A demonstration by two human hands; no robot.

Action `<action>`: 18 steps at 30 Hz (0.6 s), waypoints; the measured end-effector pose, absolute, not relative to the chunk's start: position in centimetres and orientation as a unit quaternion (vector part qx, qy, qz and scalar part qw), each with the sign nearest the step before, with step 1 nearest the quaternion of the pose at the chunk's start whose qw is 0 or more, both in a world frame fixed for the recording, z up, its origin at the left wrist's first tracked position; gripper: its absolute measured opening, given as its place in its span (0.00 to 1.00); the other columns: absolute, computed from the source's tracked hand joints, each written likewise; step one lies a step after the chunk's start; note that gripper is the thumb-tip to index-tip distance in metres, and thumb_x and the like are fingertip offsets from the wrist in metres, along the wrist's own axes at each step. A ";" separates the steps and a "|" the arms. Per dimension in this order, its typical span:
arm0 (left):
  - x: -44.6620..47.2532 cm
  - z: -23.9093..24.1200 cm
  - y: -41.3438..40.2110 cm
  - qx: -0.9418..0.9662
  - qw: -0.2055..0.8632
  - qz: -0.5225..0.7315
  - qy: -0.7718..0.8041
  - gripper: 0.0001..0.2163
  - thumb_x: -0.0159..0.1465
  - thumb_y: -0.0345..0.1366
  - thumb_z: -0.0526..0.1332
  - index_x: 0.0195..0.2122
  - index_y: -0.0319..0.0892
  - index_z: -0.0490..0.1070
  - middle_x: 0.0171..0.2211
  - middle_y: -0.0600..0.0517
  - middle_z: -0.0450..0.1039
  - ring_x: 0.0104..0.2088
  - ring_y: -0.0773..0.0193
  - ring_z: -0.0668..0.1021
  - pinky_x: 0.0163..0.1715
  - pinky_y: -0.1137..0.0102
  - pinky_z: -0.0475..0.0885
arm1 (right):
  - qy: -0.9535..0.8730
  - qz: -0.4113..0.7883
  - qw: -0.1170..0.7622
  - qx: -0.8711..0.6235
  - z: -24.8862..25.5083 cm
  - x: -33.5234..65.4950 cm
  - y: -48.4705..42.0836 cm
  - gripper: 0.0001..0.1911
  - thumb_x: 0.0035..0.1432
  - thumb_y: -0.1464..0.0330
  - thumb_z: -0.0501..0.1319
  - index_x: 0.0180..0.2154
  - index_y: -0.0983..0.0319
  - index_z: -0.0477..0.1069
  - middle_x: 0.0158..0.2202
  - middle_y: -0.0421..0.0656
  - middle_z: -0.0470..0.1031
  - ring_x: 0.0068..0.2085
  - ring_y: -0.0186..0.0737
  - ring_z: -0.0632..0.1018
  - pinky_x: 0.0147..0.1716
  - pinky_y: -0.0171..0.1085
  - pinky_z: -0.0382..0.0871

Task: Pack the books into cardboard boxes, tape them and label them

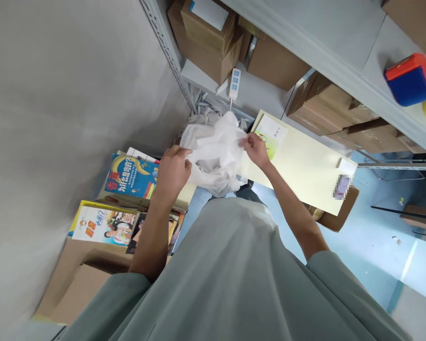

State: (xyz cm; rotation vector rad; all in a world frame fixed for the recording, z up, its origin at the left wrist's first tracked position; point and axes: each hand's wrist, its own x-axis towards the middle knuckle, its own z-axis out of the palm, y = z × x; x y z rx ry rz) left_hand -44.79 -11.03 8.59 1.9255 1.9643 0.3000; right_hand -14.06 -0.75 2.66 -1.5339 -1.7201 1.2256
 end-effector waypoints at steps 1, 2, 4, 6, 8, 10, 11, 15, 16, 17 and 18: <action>-44.4 7.9 -10.8 0.691 0.194 0.100 0.690 0.21 0.68 0.26 0.57 0.57 0.43 0.81 0.54 0.40 0.82 0.56 0.42 0.82 0.60 0.52 0.78 | -0.631 0.459 0.278 -0.560 3.6 -13.4 -0.6 0.20 0.72 0.45 0.61 0.40 0.54 0.67 0.39 0.45 0.85 0.42 0.45 0.85 0.47 0.45 0.81; -44.1 7.1 -10.5 0.697 0.205 0.086 0.682 0.21 0.67 0.24 0.56 0.57 0.43 0.81 0.53 0.39 0.82 0.56 0.42 0.83 0.60 0.52 0.78 | -0.629 0.463 0.288 -0.554 4.6 -12.9 -0.5 0.22 0.71 0.43 0.61 0.40 0.54 0.67 0.38 0.44 0.85 0.41 0.45 0.85 0.47 0.45 0.81; -43.6 5.4 -10.1 0.708 0.239 0.036 0.663 0.22 0.65 0.23 0.57 0.58 0.41 0.81 0.51 0.38 0.84 0.55 0.41 0.84 0.58 0.51 0.78 | -0.635 0.462 0.293 -0.546 6.2 -12.2 -0.6 0.22 0.71 0.44 0.62 0.41 0.54 0.67 0.37 0.42 0.83 0.39 0.43 0.85 0.46 0.43 0.81; -43.2 4.0 -9.6 0.712 0.275 -0.016 0.646 0.22 0.64 0.25 0.61 0.59 0.40 0.79 0.48 0.37 0.85 0.54 0.38 0.84 0.57 0.50 0.79 | -0.654 0.452 0.282 -0.538 7.6 -11.7 -0.9 0.19 0.71 0.46 0.62 0.42 0.55 0.69 0.35 0.40 0.80 0.38 0.42 0.85 0.44 0.41 0.80; -42.7 3.7 -9.0 0.715 0.281 -0.006 0.640 0.27 0.65 0.30 0.66 0.66 0.38 0.74 0.53 0.34 0.84 0.58 0.35 0.83 0.59 0.48 0.79 | -0.680 0.438 0.262 -0.526 8.7 -11.4 -1.4 0.17 0.71 0.49 0.62 0.42 0.56 0.71 0.33 0.40 0.79 0.37 0.43 0.84 0.42 0.41 0.79; -41.9 4.4 -7.9 0.722 0.261 0.078 0.636 0.35 0.67 0.37 0.69 0.75 0.37 0.64 0.68 0.30 0.75 0.70 0.33 0.75 0.66 0.45 0.74 | -0.706 0.427 0.237 -0.513 9.7 -11.2 -2.0 0.15 0.70 0.52 0.63 0.42 0.56 0.74 0.34 0.40 0.79 0.36 0.43 0.82 0.42 0.42 0.78; -41.3 5.1 -7.3 0.726 0.249 0.130 0.628 0.39 0.69 0.40 0.70 0.78 0.38 0.58 0.75 0.30 0.66 0.76 0.33 0.68 0.71 0.43 0.71 | -0.717 0.422 0.225 -0.507 10.1 -11.1 -2.3 0.14 0.69 0.53 0.63 0.42 0.56 0.75 0.34 0.40 0.80 0.36 0.43 0.82 0.43 0.42 0.77; -38.9 8.0 -4.0 0.750 0.227 0.237 0.574 0.31 0.71 0.41 0.70 0.73 0.46 0.66 0.83 0.44 0.50 0.85 0.39 0.43 0.80 0.35 0.50 | -0.747 0.412 0.200 -0.483 11.9 -11.3 -3.1 0.14 0.70 0.54 0.62 0.41 0.56 0.77 0.36 0.41 0.81 0.36 0.42 0.80 0.43 0.42 0.76; -38.5 8.4 -3.2 0.757 0.222 0.239 0.566 0.23 0.71 0.40 0.71 0.66 0.46 0.73 0.83 0.46 0.51 0.85 0.39 0.42 0.81 0.33 0.46 | -0.748 0.410 0.204 -0.481 12.4 -11.3 -3.2 0.15 0.71 0.53 0.62 0.42 0.56 0.78 0.35 0.41 0.81 0.35 0.42 0.79 0.43 0.42 0.75; -38.2 8.7 -2.4 0.763 0.216 0.237 0.561 0.15 0.71 0.38 0.71 0.58 0.46 0.78 0.83 0.47 0.53 0.85 0.39 0.43 0.81 0.31 0.42 | -0.746 0.407 0.212 -0.482 12.8 -11.3 -3.1 0.17 0.72 0.51 0.61 0.42 0.57 0.78 0.35 0.41 0.81 0.35 0.41 0.78 0.43 0.41 0.75; -38.1 8.8 -1.7 0.767 0.209 0.237 0.559 0.08 0.70 0.37 0.72 0.49 0.46 0.80 0.82 0.48 0.55 0.84 0.38 0.46 0.81 0.31 0.40 | -0.742 0.403 0.223 -0.488 13.1 -11.2 -3.0 0.19 0.73 0.49 0.61 0.43 0.57 0.79 0.34 0.41 0.80 0.35 0.41 0.77 0.42 0.41 0.74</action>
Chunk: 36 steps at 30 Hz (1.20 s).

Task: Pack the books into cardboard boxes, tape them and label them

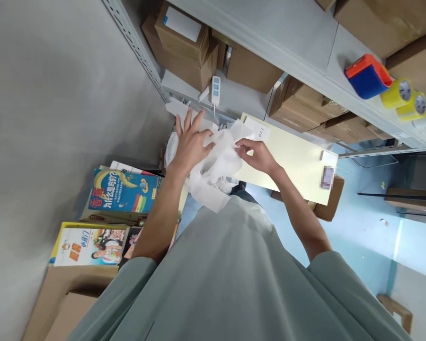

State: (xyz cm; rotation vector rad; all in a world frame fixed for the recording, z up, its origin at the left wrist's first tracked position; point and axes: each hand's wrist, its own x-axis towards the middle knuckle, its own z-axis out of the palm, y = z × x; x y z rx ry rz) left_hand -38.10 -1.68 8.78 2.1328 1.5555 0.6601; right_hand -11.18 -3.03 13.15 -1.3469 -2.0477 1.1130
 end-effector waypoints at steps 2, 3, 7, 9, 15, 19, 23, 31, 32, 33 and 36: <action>-38.4 8.8 -0.5 0.764 0.197 0.254 0.559 0.06 0.67 0.35 0.73 0.39 0.46 0.77 0.80 0.48 0.60 0.83 0.36 0.52 0.82 0.33 0.44 | -0.724 0.391 0.249 -0.511 13.9 -10.7 -2.6 0.23 0.72 0.44 0.63 0.44 0.57 0.79 0.33 0.40 0.77 0.34 0.40 0.74 0.40 0.40 0.72; -38.7 8.8 0.0 0.760 0.197 0.271 0.557 0.07 0.66 0.34 0.74 0.37 0.46 0.75 0.79 0.47 0.63 0.82 0.37 0.56 0.82 0.37 0.49 | -0.713 0.386 0.260 -0.524 14.3 -10.4 -2.4 0.25 0.70 0.42 0.65 0.44 0.57 0.80 0.32 0.39 0.76 0.33 0.39 0.72 0.39 0.40 0.70; -41.0 9.6 1.1 0.735 0.233 0.304 0.560 0.07 0.65 0.31 0.70 0.41 0.47 0.74 0.62 0.47 0.81 0.66 0.49 0.80 0.69 0.53 0.74 | -0.688 0.408 0.236 -0.552 15.4 -8.4 -1.7 0.31 0.55 0.40 0.78 0.44 0.58 0.81 0.29 0.36 0.70 0.30 0.36 0.67 0.32 0.38 0.63; -42.1 10.3 1.3 0.727 0.243 0.300 0.568 0.07 0.65 0.30 0.68 0.40 0.47 0.73 0.53 0.49 0.84 0.56 0.54 0.84 0.63 0.57 0.78 | -0.692 0.428 0.173 -0.556 15.7 -7.2 -1.5 0.28 0.52 0.43 0.80 0.41 0.58 0.82 0.29 0.36 0.71 0.28 0.36 0.68 0.31 0.39 0.63; -43.6 12.1 1.2 0.765 0.247 0.293 0.518 0.11 0.62 0.32 0.71 0.33 0.47 0.68 0.66 0.48 0.76 0.65 0.53 0.80 0.69 0.56 0.75 | -0.719 0.357 0.117 -0.584 15.2 -2.1 -1.9 0.17 0.59 0.51 0.75 0.32 0.58 0.82 0.34 0.43 0.83 0.35 0.44 0.78 0.39 0.44 0.73; -42.9 11.9 1.1 0.763 0.251 0.244 0.544 0.08 0.64 0.34 0.71 0.39 0.49 0.71 0.57 0.49 0.83 0.59 0.52 0.84 0.64 0.57 0.78 | -0.703 0.311 0.156 -0.621 15.7 2.4 -3.3 0.16 0.65 0.52 0.69 0.36 0.57 0.84 0.37 0.45 0.86 0.38 0.48 0.82 0.44 0.47 0.77; -40.6 12.0 1.2 0.766 0.214 0.210 0.569 0.14 0.67 0.36 0.70 0.52 0.50 0.75 0.52 0.50 0.84 0.55 0.51 0.84 0.61 0.60 0.78 | -0.675 0.215 0.166 -0.686 16.6 7.3 -5.4 0.16 0.67 0.53 0.67 0.36 0.58 0.83 0.35 0.46 0.86 0.38 0.49 0.83 0.42 0.45 0.76; -33.2 13.8 2.6 0.809 0.193 0.195 0.521 0.07 0.67 0.34 0.64 0.44 0.46 0.80 0.48 0.48 0.85 0.53 0.49 0.83 0.60 0.57 0.77 | -0.623 0.076 0.151 -0.763 15.3 16.7 -8.5 0.06 0.66 0.64 0.65 0.41 0.58 0.78 0.44 0.52 0.86 0.45 0.54 0.85 0.48 0.49 0.77; -32.3 14.0 2.7 0.812 0.183 0.197 0.518 0.07 0.66 0.33 0.64 0.43 0.47 0.80 0.48 0.48 0.85 0.53 0.48 0.83 0.60 0.55 0.77 | -0.616 0.061 0.155 -0.770 14.9 17.8 -8.7 0.04 0.65 0.66 0.65 0.41 0.58 0.77 0.45 0.52 0.85 0.45 0.54 0.84 0.49 0.49 0.76; -31.3 14.1 2.7 0.815 0.173 0.198 0.516 0.07 0.66 0.33 0.64 0.42 0.48 0.80 0.47 0.48 0.85 0.54 0.47 0.82 0.61 0.54 0.77 | -0.610 0.046 0.160 -0.774 14.4 18.9 -9.0 0.03 0.64 0.68 0.64 0.41 0.58 0.77 0.45 0.52 0.85 0.45 0.53 0.84 0.49 0.49 0.76; -27.8 13.8 2.4 0.814 0.142 0.193 0.530 0.09 0.66 0.30 0.63 0.44 0.50 0.79 0.48 0.48 0.85 0.55 0.46 0.83 0.62 0.52 0.76 | -0.600 0.000 0.174 -0.781 13.1 22.6 -9.9 0.07 0.61 0.72 0.62 0.41 0.57 0.76 0.46 0.51 0.83 0.46 0.54 0.82 0.50 0.50 0.75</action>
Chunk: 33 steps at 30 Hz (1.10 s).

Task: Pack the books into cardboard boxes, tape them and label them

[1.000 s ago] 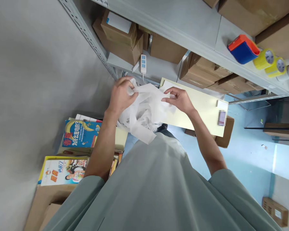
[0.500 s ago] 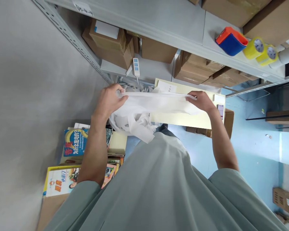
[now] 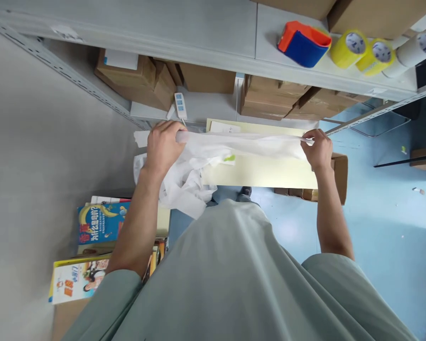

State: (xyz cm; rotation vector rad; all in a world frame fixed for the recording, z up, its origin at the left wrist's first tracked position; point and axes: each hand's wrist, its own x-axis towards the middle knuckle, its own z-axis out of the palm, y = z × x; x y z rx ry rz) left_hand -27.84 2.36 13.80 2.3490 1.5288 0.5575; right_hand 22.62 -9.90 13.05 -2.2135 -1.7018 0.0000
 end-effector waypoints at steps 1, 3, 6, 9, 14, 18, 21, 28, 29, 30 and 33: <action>-26.5 13.5 2.1 0.810 0.132 0.192 0.538 0.09 0.67 0.30 0.62 0.44 0.50 0.79 0.48 0.48 0.85 0.55 0.46 0.83 0.62 0.52 0.76 | -0.598 -0.015 0.173 -0.782 12.6 23.9 -10.3 0.09 0.60 0.73 0.62 0.41 0.57 0.75 0.46 0.51 0.82 0.47 0.54 0.81 0.51 0.50 0.75; -23.6 12.4 1.4 0.806 0.120 0.188 0.548 0.09 0.68 0.30 0.62 0.45 0.50 0.78 0.49 0.48 0.86 0.54 0.47 0.84 0.63 0.53 0.75 | -0.597 -0.035 0.158 -0.786 11.5 26.6 -11.5 0.11 0.58 0.74 0.61 0.43 0.57 0.74 0.45 0.50 0.80 0.49 0.56 0.79 0.52 0.51 0.73; -19.0 10.1 -0.1 0.811 0.119 0.165 0.549 0.12 0.72 0.30 0.58 0.49 0.49 0.80 0.49 0.46 0.87 0.54 0.48 0.85 0.63 0.53 0.75 | -0.602 -0.037 0.120 -0.789 9.1 30.4 -13.8 0.13 0.59 0.77 0.58 0.43 0.57 0.73 0.43 0.50 0.79 0.48 0.56 0.77 0.52 0.49 0.70; -14.9 7.1 -1.7 0.822 0.141 0.120 0.539 0.20 0.73 0.26 0.53 0.57 0.46 0.82 0.55 0.44 0.87 0.60 0.50 0.85 0.67 0.54 0.73 | -0.610 -0.012 0.085 -0.788 5.7 33.4 -16.2 0.13 0.61 0.79 0.55 0.41 0.58 0.73 0.40 0.50 0.79 0.46 0.54 0.76 0.49 0.46 0.68; -10.2 1.3 -3.5 0.821 0.212 0.020 0.529 0.30 0.68 0.20 0.50 0.67 0.39 0.77 0.72 0.41 0.74 0.75 0.52 0.73 0.76 0.54 0.66 | -0.609 0.083 0.018 -0.788 -0.9 35.8 -19.1 0.15 0.66 0.81 0.53 0.43 0.61 0.75 0.43 0.53 0.80 0.41 0.51 0.76 0.40 0.43 0.64; -8.2 -3.4 -4.2 0.798 0.263 -0.041 0.541 0.36 0.64 0.19 0.52 0.75 0.33 0.68 0.76 0.36 0.68 0.80 0.48 0.65 0.78 0.49 0.63 | -0.617 0.144 -0.037 -0.773 -4.9 36.3 -20.1 0.20 0.69 0.82 0.51 0.50 0.64 0.77 0.48 0.57 0.81 0.46 0.53 0.77 0.45 0.44 0.66; -7.1 -6.0 -4.7 0.783 0.294 -0.072 0.543 0.38 0.62 0.22 0.54 0.76 0.29 0.63 0.76 0.31 0.66 0.81 0.42 0.62 0.78 0.44 0.61 | -0.636 0.198 -0.063 -0.743 -6.6 36.3 -20.8 0.20 0.68 0.80 0.57 0.58 0.66 0.76 0.54 0.60 0.80 0.53 0.56 0.76 0.50 0.46 0.67; -6.1 -8.8 -6.0 0.786 0.302 -0.074 0.535 0.39 0.61 0.27 0.57 0.76 0.24 0.59 0.80 0.23 0.53 0.83 0.36 0.53 0.79 0.39 0.56 | -0.662 0.240 -0.076 -0.706 -7.8 36.1 -22.5 0.13 0.69 0.76 0.60 0.52 0.63 0.78 0.52 0.59 0.79 0.55 0.58 0.74 0.55 0.48 0.66; -6.2 -9.0 -6.0 0.784 0.303 -0.074 0.536 0.39 0.61 0.27 0.57 0.76 0.26 0.59 0.80 0.24 0.52 0.83 0.36 0.52 0.78 0.38 0.57 | -0.665 0.240 -0.078 -0.703 -7.8 36.4 -22.5 0.13 0.69 0.77 0.59 0.49 0.63 0.79 0.50 0.58 0.80 0.53 0.57 0.74 0.54 0.48 0.65; -6.3 -9.1 -6.1 0.782 0.305 -0.075 0.539 0.39 0.62 0.27 0.57 0.76 0.28 0.59 0.81 0.25 0.51 0.83 0.37 0.51 0.78 0.38 0.58 | -0.667 0.235 -0.078 -0.702 -7.7 36.7 -22.4 0.13 0.70 0.78 0.57 0.47 0.63 0.79 0.48 0.57 0.80 0.51 0.57 0.74 0.52 0.48 0.65; -6.4 -9.4 -6.0 0.775 0.303 -0.075 0.549 0.38 0.63 0.26 0.56 0.77 0.30 0.59 0.82 0.28 0.50 0.84 0.39 0.49 0.78 0.39 0.57 | -0.669 0.203 -0.058 -0.712 -7.5 37.8 -21.9 0.17 0.70 0.80 0.54 0.46 0.62 0.79 0.46 0.56 0.80 0.48 0.56 0.74 0.49 0.47 0.64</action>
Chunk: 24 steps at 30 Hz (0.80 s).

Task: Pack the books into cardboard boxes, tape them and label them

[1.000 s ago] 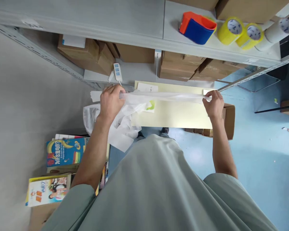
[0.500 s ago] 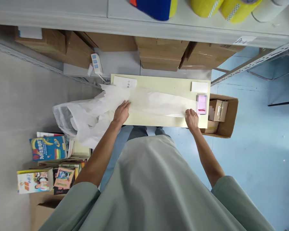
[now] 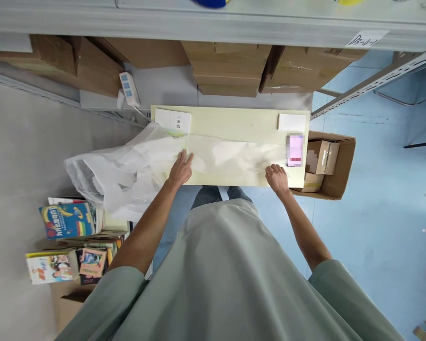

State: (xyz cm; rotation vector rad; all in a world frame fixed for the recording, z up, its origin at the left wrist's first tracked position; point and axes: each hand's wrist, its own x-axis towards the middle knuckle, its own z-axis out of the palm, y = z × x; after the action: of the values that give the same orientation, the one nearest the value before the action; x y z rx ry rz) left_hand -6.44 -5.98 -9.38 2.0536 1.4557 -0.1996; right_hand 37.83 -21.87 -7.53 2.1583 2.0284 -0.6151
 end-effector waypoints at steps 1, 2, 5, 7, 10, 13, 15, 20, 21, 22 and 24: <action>-6.5 -9.4 -5.9 0.773 0.302 -0.074 0.553 0.37 0.64 0.26 0.56 0.77 0.30 0.59 0.82 0.28 0.50 0.84 0.40 0.49 0.79 0.39 0.56 | 0.667 -0.190 0.048 0.719 -7.4 38.2 -21.7 0.18 0.70 0.80 0.53 0.46 0.62 0.79 0.47 0.57 0.80 0.49 0.56 0.74 0.49 0.47 0.64; -6.5 -9.4 -5.8 0.770 0.303 -0.072 0.557 0.37 0.65 0.26 0.55 0.77 0.29 0.58 0.82 0.27 0.49 0.84 0.40 0.48 0.79 0.39 0.55 | 0.663 -0.178 0.036 0.726 -7.3 38.6 -21.6 0.18 0.70 0.81 0.52 0.46 0.62 0.79 0.47 0.57 0.80 0.50 0.57 0.74 0.49 0.47 0.64; -6.5 -9.4 -5.6 0.759 0.310 -0.059 0.570 0.36 0.67 0.25 0.53 0.78 0.30 0.57 0.83 0.29 0.46 0.84 0.42 0.48 0.81 0.41 0.53 | 0.654 -0.155 0.005 0.740 -7.2 39.2 -21.7 0.19 0.70 0.80 0.52 0.47 0.60 0.79 0.49 0.57 0.80 0.52 0.58 0.73 0.50 0.47 0.64; -6.7 -9.3 -5.7 0.750 0.313 -0.040 0.582 0.37 0.68 0.25 0.52 0.80 0.33 0.54 0.84 0.33 0.45 0.85 0.46 0.48 0.82 0.44 0.53 | 0.653 -0.159 -0.003 0.741 -7.3 38.9 -22.2 0.18 0.70 0.80 0.52 0.47 0.59 0.79 0.50 0.56 0.80 0.53 0.58 0.73 0.51 0.47 0.64; -7.4 -9.3 -5.7 0.737 0.298 -0.010 0.607 0.39 0.70 0.26 0.51 0.83 0.39 0.48 0.85 0.40 0.42 0.85 0.51 0.47 0.82 0.47 0.55 | 0.647 -0.178 0.012 0.741 -8.0 37.9 -22.7 0.18 0.70 0.80 0.53 0.47 0.59 0.78 0.51 0.56 0.79 0.53 0.57 0.74 0.51 0.47 0.65; -8.7 -9.2 -4.9 0.732 0.275 0.019 0.623 0.40 0.71 0.28 0.52 0.84 0.44 0.46 0.86 0.43 0.41 0.85 0.52 0.48 0.82 0.49 0.57 | 0.641 -0.181 0.017 0.746 -9.2 36.7 -22.0 0.18 0.71 0.79 0.53 0.48 0.60 0.79 0.50 0.56 0.79 0.53 0.56 0.74 0.51 0.46 0.66; -9.6 -9.1 -4.0 0.738 0.265 0.045 0.619 0.40 0.71 0.31 0.53 0.84 0.45 0.47 0.85 0.43 0.43 0.85 0.50 0.49 0.82 0.46 0.57 | 0.641 -0.167 -0.004 0.749 -10.0 36.3 -20.7 0.17 0.72 0.79 0.52 0.48 0.60 0.79 0.50 0.55 0.79 0.53 0.55 0.74 0.51 0.46 0.67; -11.2 -9.5 -1.9 0.766 0.263 0.061 0.583 0.36 0.73 0.38 0.51 0.82 0.38 0.54 0.83 0.40 0.51 0.84 0.45 0.50 0.83 0.44 0.50 | 0.654 -0.110 -0.068 0.745 -11.4 36.7 -18.0 0.16 0.71 0.79 0.54 0.45 0.60 0.79 0.47 0.53 0.80 0.50 0.54 0.75 0.47 0.45 0.68; -11.4 -9.7 -1.7 0.769 0.264 0.051 0.580 0.35 0.73 0.38 0.49 0.82 0.36 0.55 0.83 0.39 0.52 0.84 0.45 0.50 0.83 0.45 0.50 | 0.662 -0.110 -0.070 0.738 -11.6 36.9 -17.9 0.16 0.70 0.79 0.54 0.45 0.60 0.79 0.46 0.53 0.80 0.50 0.54 0.75 0.46 0.45 0.68; -11.6 -9.8 -1.6 0.771 0.266 0.037 0.577 0.35 0.73 0.38 0.48 0.82 0.34 0.55 0.83 0.38 0.52 0.84 0.45 0.50 0.83 0.45 0.49 | 0.671 -0.116 -0.067 0.730 -11.7 37.0 -17.9 0.16 0.70 0.79 0.55 0.45 0.60 0.79 0.46 0.52 0.80 0.49 0.53 0.75 0.46 0.44 0.68; -11.9 -10.1 -1.8 0.775 0.273 0.001 0.570 0.36 0.72 0.36 0.49 0.80 0.28 0.56 0.83 0.33 0.51 0.84 0.44 0.50 0.83 0.46 0.49 | 0.683 -0.140 -0.050 0.715 -11.9 37.1 -18.4 0.17 0.70 0.79 0.54 0.44 0.60 0.80 0.46 0.52 0.81 0.49 0.53 0.76 0.45 0.44 0.69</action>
State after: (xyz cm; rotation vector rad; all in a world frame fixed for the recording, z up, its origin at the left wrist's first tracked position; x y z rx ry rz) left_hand -11.89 -1.83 -10.05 2.0853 1.5340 0.0017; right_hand 37.09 -18.38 -11.95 2.3202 2.2164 -0.4548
